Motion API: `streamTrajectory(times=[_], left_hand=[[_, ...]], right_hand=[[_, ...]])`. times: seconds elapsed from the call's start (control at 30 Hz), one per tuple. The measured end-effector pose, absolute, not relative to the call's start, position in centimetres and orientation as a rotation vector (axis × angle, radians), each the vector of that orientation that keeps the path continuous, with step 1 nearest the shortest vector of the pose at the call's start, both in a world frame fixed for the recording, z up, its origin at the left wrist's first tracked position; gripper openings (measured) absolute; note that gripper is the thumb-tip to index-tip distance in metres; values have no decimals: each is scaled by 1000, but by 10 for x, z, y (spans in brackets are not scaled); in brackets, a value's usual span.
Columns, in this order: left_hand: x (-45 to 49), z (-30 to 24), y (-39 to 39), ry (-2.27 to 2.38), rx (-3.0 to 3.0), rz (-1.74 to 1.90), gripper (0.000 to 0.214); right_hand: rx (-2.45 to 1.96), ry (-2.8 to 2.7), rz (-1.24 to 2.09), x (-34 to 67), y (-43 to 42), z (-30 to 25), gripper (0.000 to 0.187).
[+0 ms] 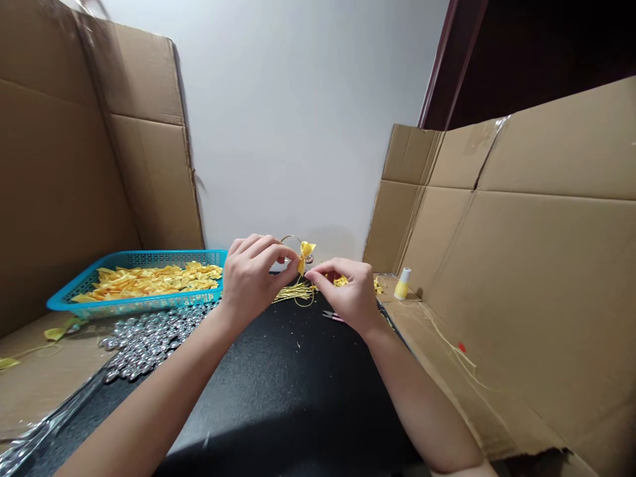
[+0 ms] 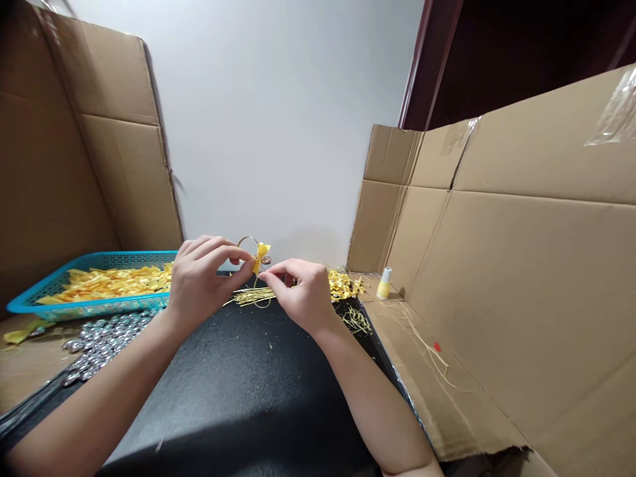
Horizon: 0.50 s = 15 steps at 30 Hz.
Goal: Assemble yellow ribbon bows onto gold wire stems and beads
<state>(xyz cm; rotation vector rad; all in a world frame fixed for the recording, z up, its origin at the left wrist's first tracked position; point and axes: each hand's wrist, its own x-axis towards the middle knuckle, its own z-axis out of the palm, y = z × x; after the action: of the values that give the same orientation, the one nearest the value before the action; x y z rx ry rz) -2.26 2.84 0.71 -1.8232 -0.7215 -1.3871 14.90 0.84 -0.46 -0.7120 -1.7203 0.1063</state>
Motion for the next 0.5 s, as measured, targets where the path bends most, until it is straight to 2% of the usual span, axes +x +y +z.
streamTrajectory(times=[0.2,0.5], left_hand=[[-18,5,28,-733,-1794,-1448,14],[-16,11,13,-769,-1861,-1599,6]], right_hand=[[-800,-1773,107,148,6,-3,20],[-745,-1796,97,145,8,-6,18]])
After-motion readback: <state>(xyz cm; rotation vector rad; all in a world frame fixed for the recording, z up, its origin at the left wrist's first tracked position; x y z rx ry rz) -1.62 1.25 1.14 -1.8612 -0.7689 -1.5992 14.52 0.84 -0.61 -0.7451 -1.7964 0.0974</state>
